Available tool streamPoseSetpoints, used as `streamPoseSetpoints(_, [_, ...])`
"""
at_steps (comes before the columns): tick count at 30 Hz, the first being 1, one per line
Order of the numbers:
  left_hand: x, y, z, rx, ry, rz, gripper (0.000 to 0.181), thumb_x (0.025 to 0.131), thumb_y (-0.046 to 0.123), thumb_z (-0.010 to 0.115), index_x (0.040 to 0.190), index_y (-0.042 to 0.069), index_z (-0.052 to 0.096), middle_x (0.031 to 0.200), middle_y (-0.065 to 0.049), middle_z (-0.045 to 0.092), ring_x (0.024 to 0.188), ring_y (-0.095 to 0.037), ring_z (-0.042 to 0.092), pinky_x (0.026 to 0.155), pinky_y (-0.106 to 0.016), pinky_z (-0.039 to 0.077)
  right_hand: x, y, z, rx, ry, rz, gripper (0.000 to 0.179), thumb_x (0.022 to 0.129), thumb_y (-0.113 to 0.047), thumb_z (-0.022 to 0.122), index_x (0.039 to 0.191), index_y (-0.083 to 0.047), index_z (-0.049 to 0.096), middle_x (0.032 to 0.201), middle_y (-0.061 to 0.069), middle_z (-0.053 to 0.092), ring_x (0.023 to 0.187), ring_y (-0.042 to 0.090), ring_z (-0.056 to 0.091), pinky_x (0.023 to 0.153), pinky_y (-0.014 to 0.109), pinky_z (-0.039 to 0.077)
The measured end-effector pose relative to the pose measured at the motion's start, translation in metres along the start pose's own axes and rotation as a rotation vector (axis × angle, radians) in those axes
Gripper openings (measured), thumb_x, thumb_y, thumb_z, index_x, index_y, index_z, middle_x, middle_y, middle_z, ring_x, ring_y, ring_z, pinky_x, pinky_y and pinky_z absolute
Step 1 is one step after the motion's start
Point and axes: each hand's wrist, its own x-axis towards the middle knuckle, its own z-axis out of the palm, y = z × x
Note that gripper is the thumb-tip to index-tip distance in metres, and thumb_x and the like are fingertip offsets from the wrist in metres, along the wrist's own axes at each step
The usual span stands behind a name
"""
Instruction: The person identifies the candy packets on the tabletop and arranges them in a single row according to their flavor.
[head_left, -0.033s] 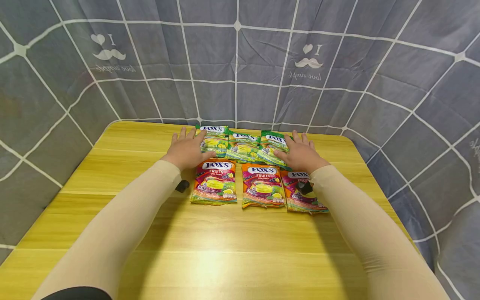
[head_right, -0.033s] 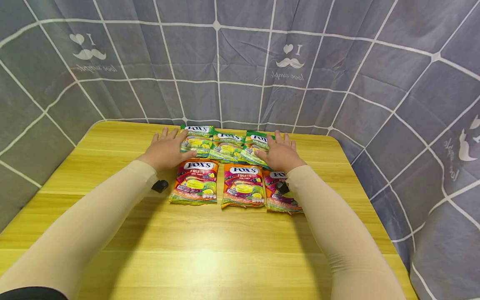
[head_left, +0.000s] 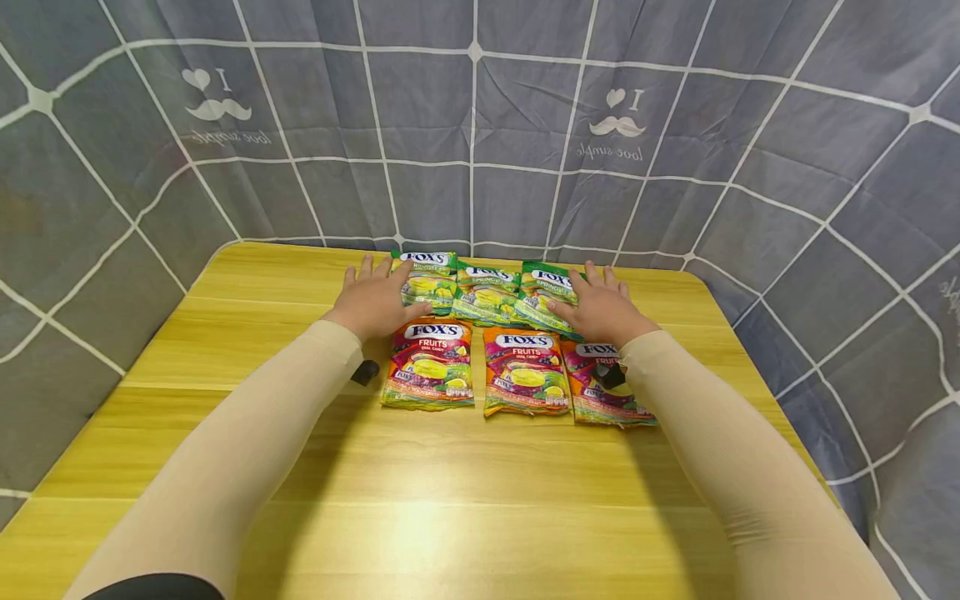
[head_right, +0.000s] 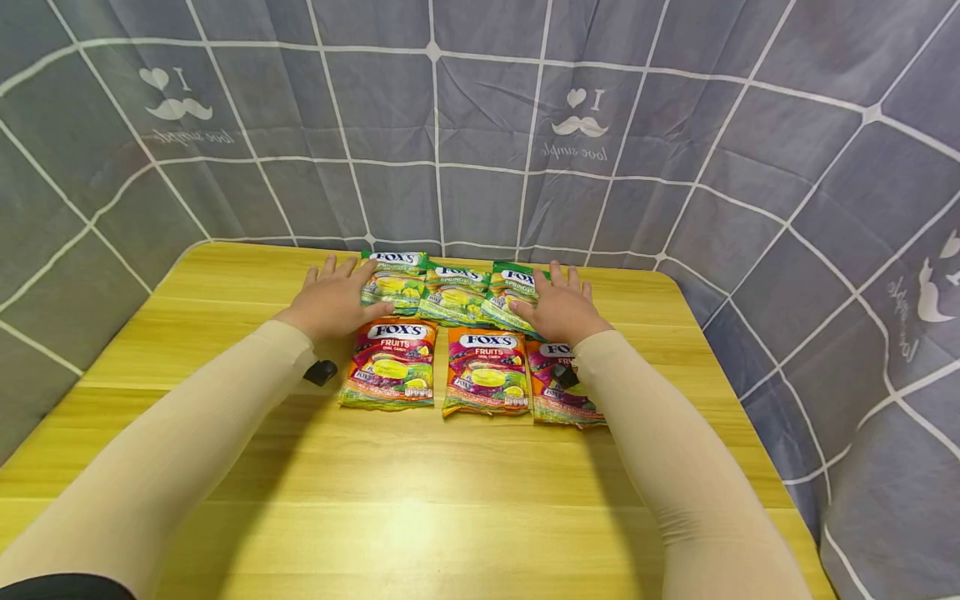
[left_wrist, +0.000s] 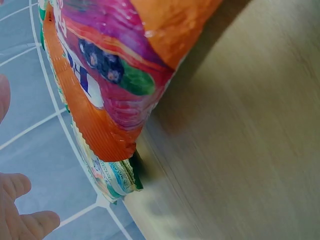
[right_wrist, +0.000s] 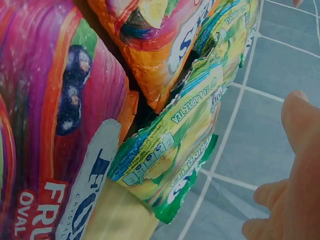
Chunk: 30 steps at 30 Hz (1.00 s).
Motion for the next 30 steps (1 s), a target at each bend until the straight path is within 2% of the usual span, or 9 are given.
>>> streamPoseSetpoints(10, [-0.001,-0.004,-0.002,-0.014,0.008,-0.006,0.095,0.099,0.067,0.057,0.17,0.014,0.022,0.174,-0.026,0.017,0.16,-0.056,0.003,0.126,-0.074,0.004,0.0,-0.001,-0.001,0.009,0.018,-0.01,0.088,0.109,-0.063,0.039,0.17,-0.007,0.011,0.176,0.025,-0.004,0.16,0.055,-0.008,0.126,0.074,0.002])
streamPoseSetpoints(16, [-0.002,-0.009,-0.002,-0.038,-0.006,-0.025,0.094,0.1,0.066,0.056,0.17,0.015,0.02,0.175,-0.025,0.016,0.16,-0.057,0.002,0.127,-0.073,0.002,0.006,-0.01,0.001,0.039,0.019,-0.044,0.086,0.109,-0.059,0.044,0.17,-0.007,0.012,0.176,0.024,-0.002,0.161,0.053,-0.007,0.128,0.07,0.0])
streamPoseSetpoints(22, [-0.002,-0.016,-0.001,-0.054,-0.033,-0.044,0.092,0.102,0.063,0.056,0.171,0.016,0.018,0.174,-0.026,0.016,0.16,-0.057,0.002,0.127,-0.073,0.002,0.02,-0.03,0.003,0.055,0.017,-0.095,0.086,0.109,-0.056,0.047,0.17,-0.006,0.011,0.176,0.024,0.003,0.163,0.048,-0.002,0.132,0.062,0.003])
streamPoseSetpoints(30, [0.002,-0.028,0.002,-0.086,-0.079,-0.064,0.092,0.104,0.062,0.053,0.171,0.015,0.014,0.174,-0.026,0.014,0.159,-0.057,0.002,0.126,-0.074,0.002,0.045,-0.075,0.014,0.103,0.002,-0.155,0.086,0.108,-0.055,0.05,0.171,-0.01,0.011,0.178,0.018,0.005,0.163,0.047,0.003,0.132,0.061,0.009])
